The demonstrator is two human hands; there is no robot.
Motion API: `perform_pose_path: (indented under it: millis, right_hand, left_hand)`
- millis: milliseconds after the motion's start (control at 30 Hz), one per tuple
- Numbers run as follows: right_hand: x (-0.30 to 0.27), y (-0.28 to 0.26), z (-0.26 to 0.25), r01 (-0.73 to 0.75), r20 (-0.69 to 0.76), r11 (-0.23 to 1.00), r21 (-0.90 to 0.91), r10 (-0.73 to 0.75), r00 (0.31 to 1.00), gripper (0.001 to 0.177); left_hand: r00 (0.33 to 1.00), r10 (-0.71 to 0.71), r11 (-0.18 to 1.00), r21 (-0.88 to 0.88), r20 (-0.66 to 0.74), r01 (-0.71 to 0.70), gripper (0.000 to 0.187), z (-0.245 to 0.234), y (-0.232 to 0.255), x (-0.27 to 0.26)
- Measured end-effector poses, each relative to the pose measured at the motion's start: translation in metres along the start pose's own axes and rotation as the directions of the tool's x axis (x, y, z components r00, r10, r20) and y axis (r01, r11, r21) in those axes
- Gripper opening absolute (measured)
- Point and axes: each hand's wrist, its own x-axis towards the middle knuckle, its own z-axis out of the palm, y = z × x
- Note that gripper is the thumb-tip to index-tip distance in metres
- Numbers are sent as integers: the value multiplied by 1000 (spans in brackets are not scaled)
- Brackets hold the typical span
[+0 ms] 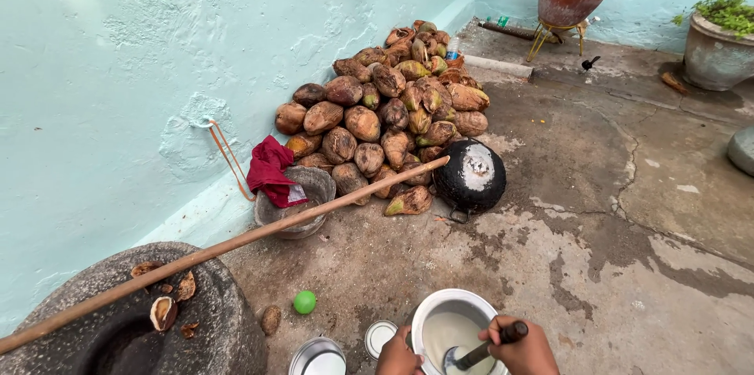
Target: The recorder is using a wooden tool to churn liquid inside a metal pot.
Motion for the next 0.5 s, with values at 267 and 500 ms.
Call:
perform_pose_path:
  millis: [267, 500]
  right_hand:
    - [9, -4, 23, 176, 205, 981, 78, -188, 960, 29]
    - [-20, -68, 13, 271, 215, 925, -266, -217, 952, 25]
  left_hand:
    - [966, 238, 938, -234, -102, -256, 68, 36, -21, 27]
    - [961, 188, 945, -229, -204, -233, 76, 38, -13, 27]
